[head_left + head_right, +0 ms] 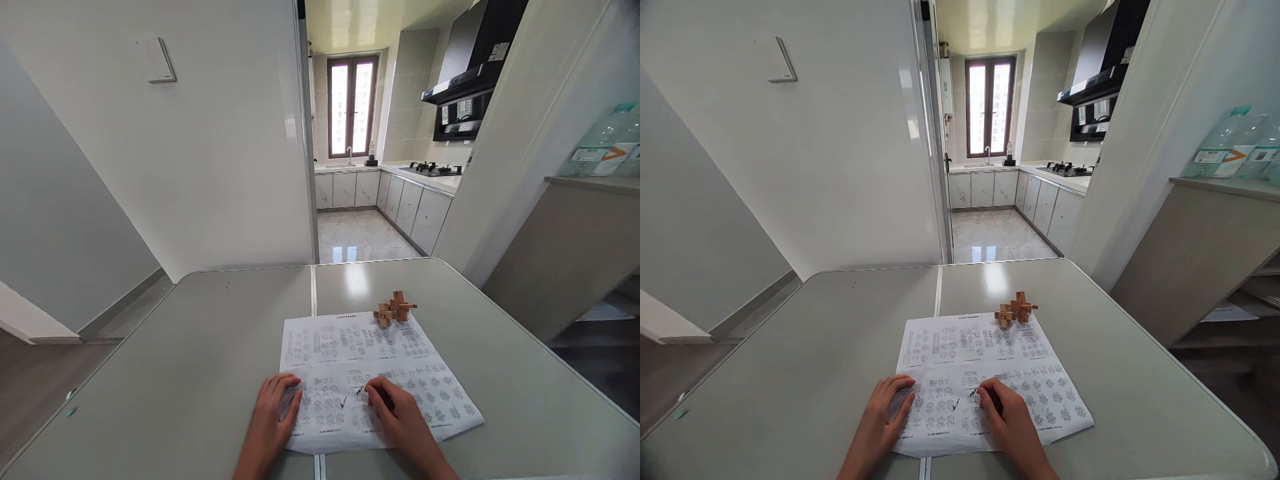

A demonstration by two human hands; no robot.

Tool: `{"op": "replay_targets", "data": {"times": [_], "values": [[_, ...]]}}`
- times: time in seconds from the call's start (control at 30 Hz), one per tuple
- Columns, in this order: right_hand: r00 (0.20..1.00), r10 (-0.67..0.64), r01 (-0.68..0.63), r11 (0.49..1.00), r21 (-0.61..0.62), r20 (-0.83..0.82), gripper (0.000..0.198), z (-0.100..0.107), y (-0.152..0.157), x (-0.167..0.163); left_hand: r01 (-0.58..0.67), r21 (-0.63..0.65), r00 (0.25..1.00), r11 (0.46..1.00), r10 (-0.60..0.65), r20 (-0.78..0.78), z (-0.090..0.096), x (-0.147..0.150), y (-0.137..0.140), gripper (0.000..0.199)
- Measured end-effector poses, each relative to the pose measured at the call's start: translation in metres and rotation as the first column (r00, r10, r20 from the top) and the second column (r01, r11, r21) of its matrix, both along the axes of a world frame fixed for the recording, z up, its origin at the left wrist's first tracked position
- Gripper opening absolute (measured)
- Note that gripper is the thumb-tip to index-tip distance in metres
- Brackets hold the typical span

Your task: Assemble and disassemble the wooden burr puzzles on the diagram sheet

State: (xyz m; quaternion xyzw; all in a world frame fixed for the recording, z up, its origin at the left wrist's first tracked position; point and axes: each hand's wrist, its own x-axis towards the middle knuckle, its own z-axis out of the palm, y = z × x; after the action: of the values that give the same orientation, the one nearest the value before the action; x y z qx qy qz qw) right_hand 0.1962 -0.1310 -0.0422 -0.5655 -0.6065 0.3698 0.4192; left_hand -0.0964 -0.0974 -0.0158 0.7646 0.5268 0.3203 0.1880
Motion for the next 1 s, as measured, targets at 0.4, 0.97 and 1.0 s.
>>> {"op": "replay_targets", "data": {"times": [0.4,0.97,1.0], "values": [[1.0,-0.004,0.004,1.0,0.004,-0.006,0.038,0.0013,-0.0016,0.0001,0.004,-0.01,1.0,1.0,-0.004,-0.007,-0.0028,-0.0007,0.0005,0.024],[1.0,-0.011,0.011,1.0,0.015,-0.001,0.039,0.0022,-0.0018,0.0,0.008,0.001,1.0,1.0,-0.007,-0.023,-0.0012,0.0014,-0.0007,0.023],[1.0,-0.007,0.007,1.0,0.011,0.002,0.039,0.0031,-0.0019,0.0,0.01,0.004,1.0,1.0,-0.01,-0.026,-0.0014,0.0012,-0.0004,0.023]]}}
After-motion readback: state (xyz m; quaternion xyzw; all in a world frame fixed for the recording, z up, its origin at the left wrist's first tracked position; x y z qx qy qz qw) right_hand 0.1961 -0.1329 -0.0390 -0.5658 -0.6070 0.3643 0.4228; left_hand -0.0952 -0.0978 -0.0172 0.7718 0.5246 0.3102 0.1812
